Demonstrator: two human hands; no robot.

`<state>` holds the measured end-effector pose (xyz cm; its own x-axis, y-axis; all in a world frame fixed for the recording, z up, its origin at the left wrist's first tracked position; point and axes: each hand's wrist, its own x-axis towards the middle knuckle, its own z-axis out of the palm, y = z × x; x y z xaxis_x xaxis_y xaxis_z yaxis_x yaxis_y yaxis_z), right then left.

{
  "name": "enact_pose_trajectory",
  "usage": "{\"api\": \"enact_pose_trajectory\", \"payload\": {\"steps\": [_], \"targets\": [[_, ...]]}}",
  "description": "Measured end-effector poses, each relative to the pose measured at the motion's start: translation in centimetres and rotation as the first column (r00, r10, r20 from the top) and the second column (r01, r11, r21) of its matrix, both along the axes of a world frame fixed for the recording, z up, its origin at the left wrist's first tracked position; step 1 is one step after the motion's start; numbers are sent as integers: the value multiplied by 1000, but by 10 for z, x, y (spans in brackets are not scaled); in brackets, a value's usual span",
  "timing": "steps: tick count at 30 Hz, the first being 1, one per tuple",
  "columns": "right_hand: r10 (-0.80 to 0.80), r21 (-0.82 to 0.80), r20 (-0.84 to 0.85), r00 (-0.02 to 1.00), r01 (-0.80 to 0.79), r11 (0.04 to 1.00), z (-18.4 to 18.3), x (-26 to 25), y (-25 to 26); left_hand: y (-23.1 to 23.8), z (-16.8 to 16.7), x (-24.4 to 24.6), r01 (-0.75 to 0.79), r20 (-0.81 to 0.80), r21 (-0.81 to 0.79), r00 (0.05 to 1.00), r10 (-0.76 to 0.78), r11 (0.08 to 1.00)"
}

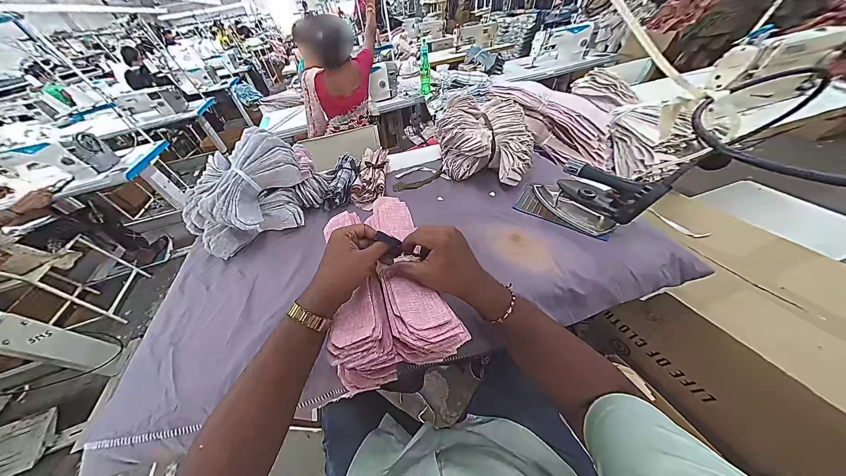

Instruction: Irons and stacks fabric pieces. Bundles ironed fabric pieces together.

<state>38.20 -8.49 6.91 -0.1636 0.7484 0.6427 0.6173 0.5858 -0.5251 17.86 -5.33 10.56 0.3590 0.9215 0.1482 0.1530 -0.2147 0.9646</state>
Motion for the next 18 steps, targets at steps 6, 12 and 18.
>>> {"api": "enact_pose_trajectory", "payload": {"steps": [6,12,18], "targets": [[95,-2,-107,990,-96,995,-1,-2,2,-5,-2,-6,-17,-25,164,999,22,986],[76,-156,-48,996,-83,984,5,20,-14,-2,-15,-20,-122,-241,539,926,292,833],[141,-395,-383,913,-300,868,-36,59,-17,1,-50,-66,-143,-360,560,845,395,816]]}}
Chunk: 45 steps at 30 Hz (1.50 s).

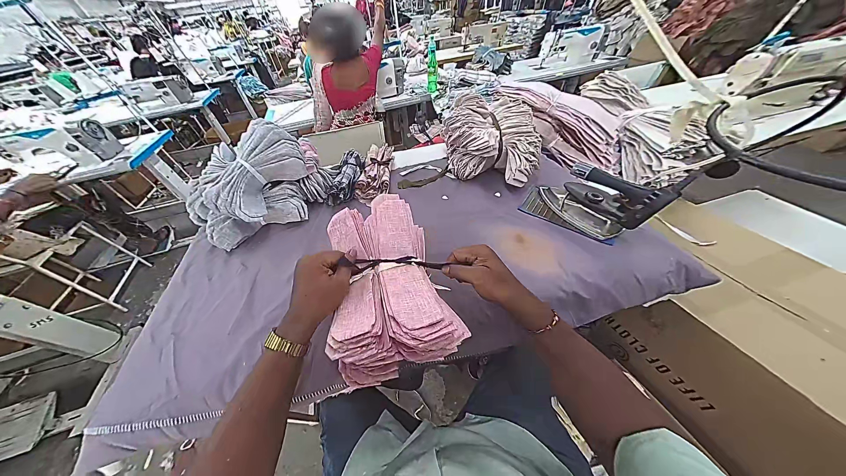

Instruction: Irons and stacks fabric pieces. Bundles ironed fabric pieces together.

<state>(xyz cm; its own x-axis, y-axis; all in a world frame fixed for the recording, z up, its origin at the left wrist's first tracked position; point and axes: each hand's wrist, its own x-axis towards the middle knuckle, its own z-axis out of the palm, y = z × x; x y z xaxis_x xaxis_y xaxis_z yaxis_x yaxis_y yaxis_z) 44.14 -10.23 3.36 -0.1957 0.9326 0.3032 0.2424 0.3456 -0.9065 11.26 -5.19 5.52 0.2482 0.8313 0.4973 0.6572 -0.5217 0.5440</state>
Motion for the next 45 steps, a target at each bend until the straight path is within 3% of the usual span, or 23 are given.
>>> {"api": "enact_pose_trajectory", "payload": {"steps": [2,5,7,9,11,13,15,20,25,28,31,34,41,43,45], "targets": [[-29,-2,-132,991,29,1000,-5,-3,-3,-3,-7,-3,6,34,-8,999,-5,1000],[-126,203,-228,966,174,964,3,-23,6,-1,-3,1,7,67,-22,998,-6,1000],[-87,232,-328,941,169,958,14,-41,17,2,3,6,-4,51,-24,999,5,1000],[53,111,-516,855,6,994,28,-58,28,4,9,9,-26,-3,-52,1000,26,998],[136,-16,-710,691,-209,978,36,-72,39,7,9,10,-43,-43,-62,998,40,997],[172,-54,-767,619,-329,943,32,-80,46,5,5,7,-62,-98,-53,994,56,997],[204,-34,-752,626,-346,937,24,-80,46,0,-2,1,-77,-131,-3,988,76,997],[180,8,-596,783,-219,976,18,-68,29,-3,-28,-17,-78,-62,80,995,84,994],[33,53,-344,938,-16,998,6,-73,36,4,-42,-17,9,100,-70,995,-2,998],[8,89,-157,988,6,996,16,-85,32,2,-24,-18,-27,-13,-94,1000,26,995],[-41,115,21,999,39,993,20,-93,35,-2,10,-12,-27,-68,44,997,30,999],[-83,212,149,985,50,976,16,-99,34,-9,44,9,83,-142,155,988,-61,984],[-20,430,63,998,-8,903,6,-93,38,6,72,58,297,-362,188,907,-215,936],[-14,428,7,1000,10,904,5,-94,36,9,69,62,344,-363,226,898,-249,911],[15,398,-126,992,37,917,7,-95,33,14,64,59,413,-261,220,898,-355,884]]}}
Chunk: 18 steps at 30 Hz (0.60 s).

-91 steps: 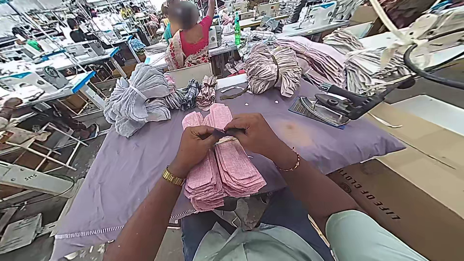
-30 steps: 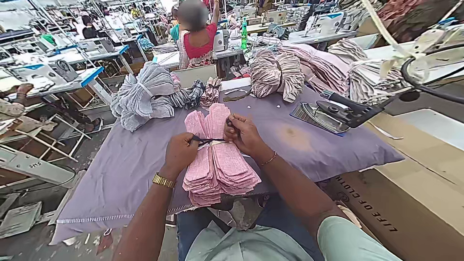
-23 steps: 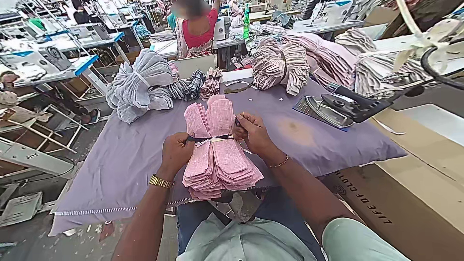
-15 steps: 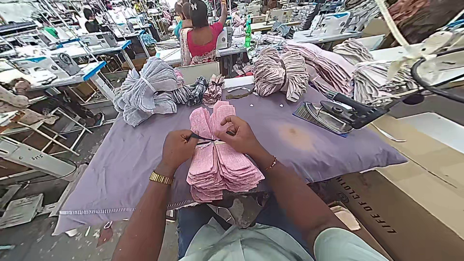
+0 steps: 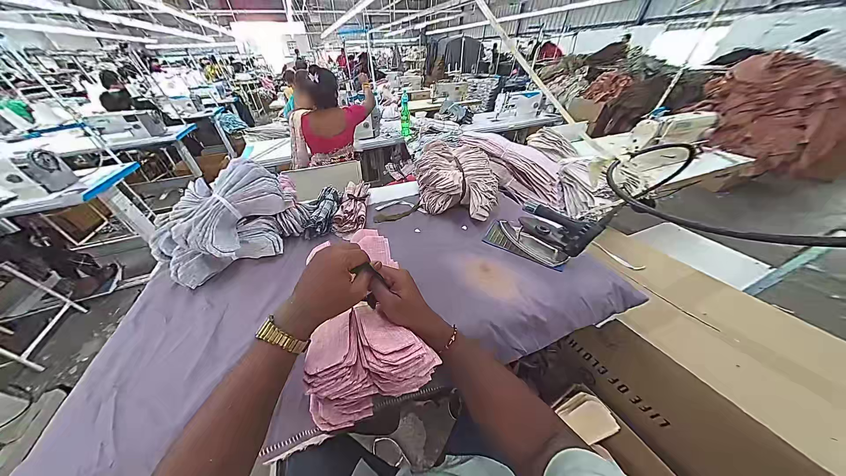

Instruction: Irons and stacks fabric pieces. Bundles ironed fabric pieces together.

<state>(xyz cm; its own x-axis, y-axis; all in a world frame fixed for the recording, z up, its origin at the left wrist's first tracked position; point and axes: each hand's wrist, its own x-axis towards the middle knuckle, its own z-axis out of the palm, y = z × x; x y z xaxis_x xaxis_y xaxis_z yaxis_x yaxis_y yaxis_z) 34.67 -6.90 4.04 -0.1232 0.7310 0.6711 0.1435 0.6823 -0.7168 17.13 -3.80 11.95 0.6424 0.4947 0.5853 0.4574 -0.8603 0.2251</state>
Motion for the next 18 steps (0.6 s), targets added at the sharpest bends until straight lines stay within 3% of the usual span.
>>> {"api": "enact_pose_trajectory", "payload": {"steps": [3,6,11,18], "targets": [[23,-125,-284,959,-61,990,-1,2,-2,2,-5,-12,109,96,-232,991,-88,967],[24,-177,-428,903,-110,978,-5,4,-2,-1,-15,-15,25,-44,-339,998,-42,941],[1,-245,-540,841,-158,956,-6,5,-6,-9,-17,2,-151,-271,-245,959,81,958],[45,-235,-621,782,-240,942,-11,14,-10,-18,-9,22,-129,-432,-129,900,62,983]]}}
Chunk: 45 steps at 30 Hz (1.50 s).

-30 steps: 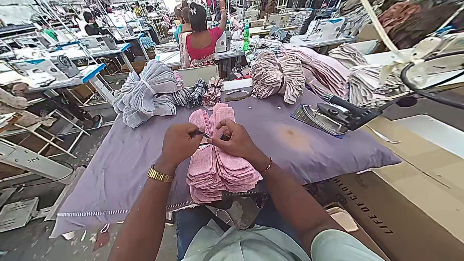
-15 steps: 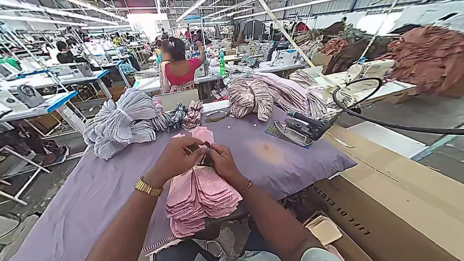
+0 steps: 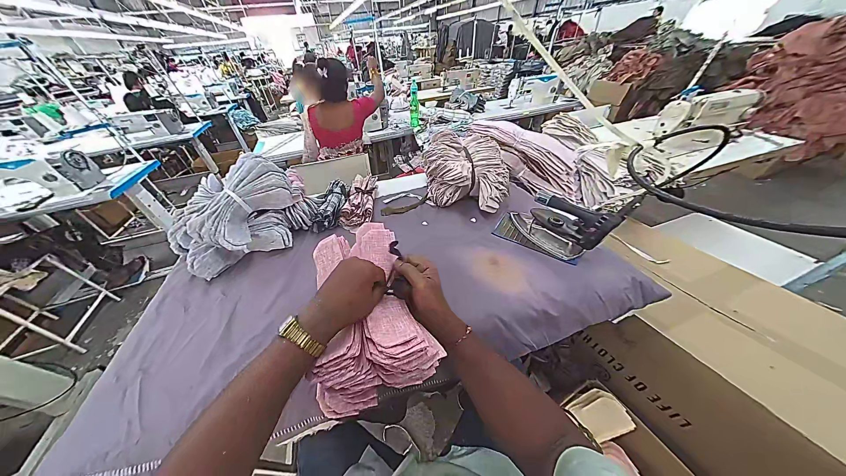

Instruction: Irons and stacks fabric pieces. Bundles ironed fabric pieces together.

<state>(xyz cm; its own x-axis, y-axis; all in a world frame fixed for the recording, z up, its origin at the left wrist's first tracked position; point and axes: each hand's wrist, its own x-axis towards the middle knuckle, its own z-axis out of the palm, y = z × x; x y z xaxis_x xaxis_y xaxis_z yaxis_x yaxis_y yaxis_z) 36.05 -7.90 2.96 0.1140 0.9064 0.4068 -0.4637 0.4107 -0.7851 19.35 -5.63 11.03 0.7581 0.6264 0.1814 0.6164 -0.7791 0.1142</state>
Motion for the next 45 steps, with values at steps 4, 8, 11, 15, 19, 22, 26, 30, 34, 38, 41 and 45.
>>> {"api": "enact_pose_trajectory", "payload": {"steps": [4,8,11,15,19,22,26,30,34,38,41,45], "targets": [[102,-117,-87,991,-112,987,-1,20,-5,-2,12,6,-83,-121,-97,990,71,992],[-59,-163,365,929,126,978,1,45,-13,3,13,8,-128,-146,-124,983,110,984],[38,-134,668,743,70,989,0,65,-24,8,9,8,-124,-128,-110,986,109,986],[128,-88,757,640,-94,992,2,75,-34,6,8,9,-133,-117,-101,986,121,986],[-131,128,846,516,42,991,2,68,-32,2,4,8,-112,-81,-69,991,106,991],[-74,50,920,385,70,996,0,66,-26,0,1,6,-96,-45,-66,995,93,993],[-6,23,855,519,-27,999,4,66,-33,-3,5,4,-100,-26,-96,995,98,990],[-405,436,759,509,65,898,12,58,-35,-11,3,3,-66,-7,-34,998,66,997],[-544,580,684,486,91,810,19,37,-21,-23,13,3,-67,-44,-24,997,66,997],[-357,356,658,663,143,923,25,18,-17,-25,12,-2,-48,8,13,999,48,999],[-298,214,698,651,208,954,23,8,-21,-27,8,-5,-62,32,32,998,61,998],[-283,167,692,664,234,958,18,2,-17,-26,7,-7,-65,43,35,997,64,997]]}}
